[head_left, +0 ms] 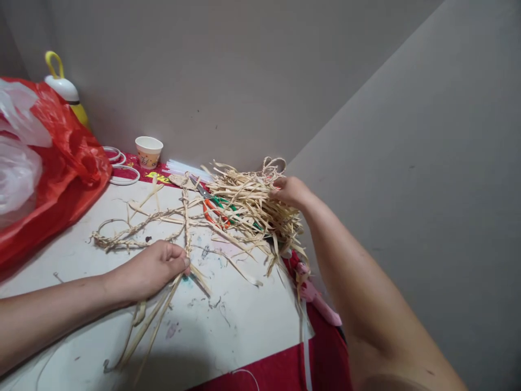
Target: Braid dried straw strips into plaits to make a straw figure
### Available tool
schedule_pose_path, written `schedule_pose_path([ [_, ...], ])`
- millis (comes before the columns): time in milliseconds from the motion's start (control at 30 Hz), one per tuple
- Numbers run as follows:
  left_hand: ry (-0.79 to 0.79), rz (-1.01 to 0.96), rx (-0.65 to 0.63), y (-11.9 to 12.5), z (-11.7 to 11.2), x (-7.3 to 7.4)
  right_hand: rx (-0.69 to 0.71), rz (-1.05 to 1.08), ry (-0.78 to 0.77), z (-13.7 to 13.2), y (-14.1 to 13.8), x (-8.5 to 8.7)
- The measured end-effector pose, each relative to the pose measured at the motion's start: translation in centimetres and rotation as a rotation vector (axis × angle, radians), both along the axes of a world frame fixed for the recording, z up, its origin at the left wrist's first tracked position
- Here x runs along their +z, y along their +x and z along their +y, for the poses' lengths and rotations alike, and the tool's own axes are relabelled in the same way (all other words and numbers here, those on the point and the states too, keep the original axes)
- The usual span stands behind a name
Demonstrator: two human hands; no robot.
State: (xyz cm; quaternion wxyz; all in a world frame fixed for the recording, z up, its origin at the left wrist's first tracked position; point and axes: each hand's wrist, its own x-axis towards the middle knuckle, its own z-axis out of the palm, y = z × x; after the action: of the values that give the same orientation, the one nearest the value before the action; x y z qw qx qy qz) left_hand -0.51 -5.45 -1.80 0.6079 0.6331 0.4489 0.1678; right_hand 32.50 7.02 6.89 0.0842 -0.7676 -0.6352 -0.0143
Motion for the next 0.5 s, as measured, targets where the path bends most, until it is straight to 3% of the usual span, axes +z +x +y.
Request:
schedule_pose_path([
  [100, 0.01, -0.003, 0.0, -0.1, 0.0, -0.1, 0.006, -0.037, -0.04, 0.0, 0.2, -0.4],
  [300, -0.036, -0.013, 0.013, 0.0, -0.3, 0.2, 0.126, -0.023, 0.129, -3.4, 0.1, 1.3],
  [400, -0.048, -0.028, 0.026, 0.0, -0.4, 0.5, 0.272, 0.13, 0.257, -5.5, 0.0, 1.4],
  [500, -0.061, -0.047, 0.027, -0.1, -0.3, 0.1, 0.298, 0.334, 0.389, -6.8, 0.1, 0.2],
])
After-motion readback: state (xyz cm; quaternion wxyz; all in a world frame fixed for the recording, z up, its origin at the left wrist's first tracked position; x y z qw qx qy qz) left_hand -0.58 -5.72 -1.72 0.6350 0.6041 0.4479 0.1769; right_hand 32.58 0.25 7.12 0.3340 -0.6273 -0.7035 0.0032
